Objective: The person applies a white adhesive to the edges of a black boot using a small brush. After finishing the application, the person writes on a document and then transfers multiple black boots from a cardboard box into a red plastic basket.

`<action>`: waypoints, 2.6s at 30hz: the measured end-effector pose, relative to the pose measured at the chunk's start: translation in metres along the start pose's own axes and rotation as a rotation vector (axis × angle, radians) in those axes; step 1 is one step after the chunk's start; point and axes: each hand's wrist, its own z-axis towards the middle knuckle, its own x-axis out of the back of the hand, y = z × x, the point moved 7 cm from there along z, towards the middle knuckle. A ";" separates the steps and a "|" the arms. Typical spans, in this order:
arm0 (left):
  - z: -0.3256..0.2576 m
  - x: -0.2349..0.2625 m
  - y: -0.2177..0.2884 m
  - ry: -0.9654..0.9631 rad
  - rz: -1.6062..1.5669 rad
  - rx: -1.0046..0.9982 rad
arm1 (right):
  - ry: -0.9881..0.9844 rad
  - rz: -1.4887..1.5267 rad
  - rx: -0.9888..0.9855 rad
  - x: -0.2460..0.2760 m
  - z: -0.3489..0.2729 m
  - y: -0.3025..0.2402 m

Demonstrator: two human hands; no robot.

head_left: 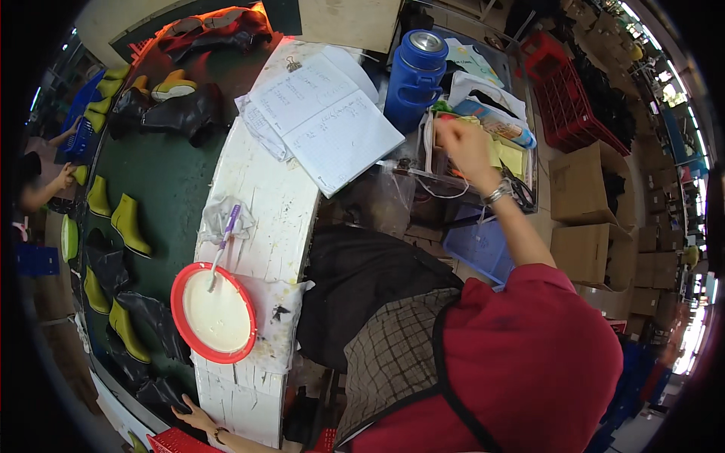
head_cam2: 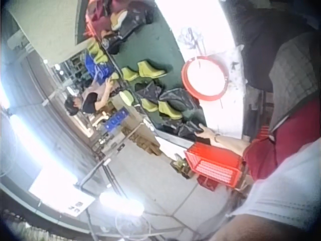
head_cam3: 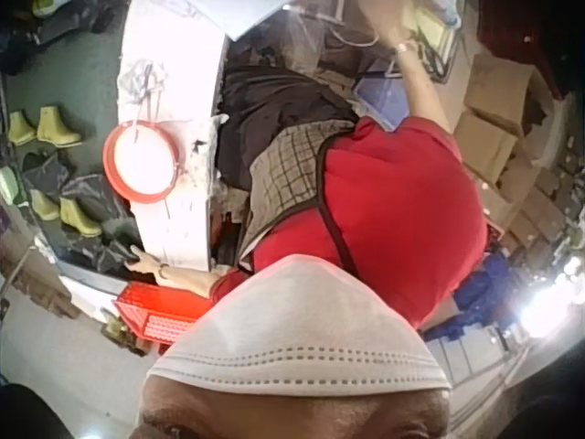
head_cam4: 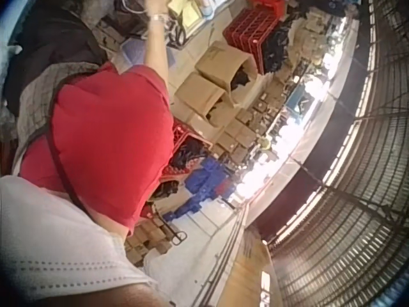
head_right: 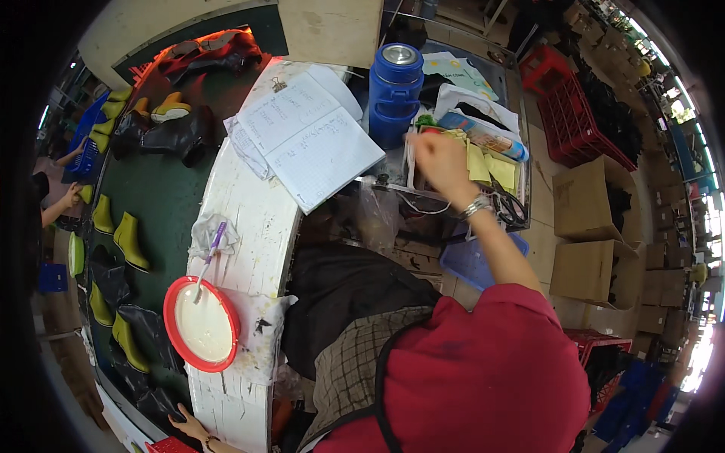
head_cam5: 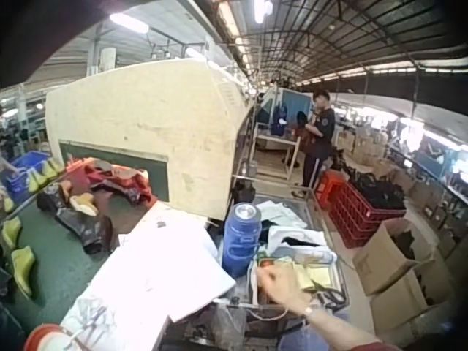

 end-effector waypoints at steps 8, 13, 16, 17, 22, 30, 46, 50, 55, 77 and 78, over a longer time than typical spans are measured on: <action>-0.006 0.065 -0.003 0.465 -0.346 -0.157 | -0.207 -0.059 0.053 -0.020 0.003 0.061; -0.124 0.130 0.233 0.403 -0.670 -0.407 | 0.036 -0.004 0.194 0.004 0.003 0.053; -0.179 0.130 0.305 0.225 -0.737 -0.564 | 0.162 0.242 0.259 0.031 0.017 -0.005; -0.202 0.119 0.334 0.117 -0.854 -0.608 | 0.116 0.383 0.178 0.031 0.018 -0.026; -0.313 0.062 0.499 -0.336 -0.926 -0.929 | -0.050 0.871 0.013 -0.041 0.027 -0.059; -0.353 -0.043 0.575 -0.525 -1.072 -0.707 | -0.362 1.141 -0.120 -0.161 0.076 -0.044; -0.352 -0.046 0.565 -0.552 -1.067 -0.625 | -0.246 0.729 0.072 -0.173 0.060 -0.075; -0.351 -0.045 0.566 -0.543 -1.071 -0.633 | -0.248 0.644 0.113 -0.178 0.061 -0.076; -0.351 -0.045 0.565 -0.556 -1.080 -0.621 | -0.293 0.628 0.131 -0.182 0.059 -0.078; -0.351 -0.045 0.564 -0.558 -1.107 -0.613 | -0.273 0.602 0.175 -0.182 0.059 -0.080; -0.350 -0.045 0.564 -0.556 -1.106 -0.614 | -0.274 0.613 0.158 -0.182 0.059 -0.079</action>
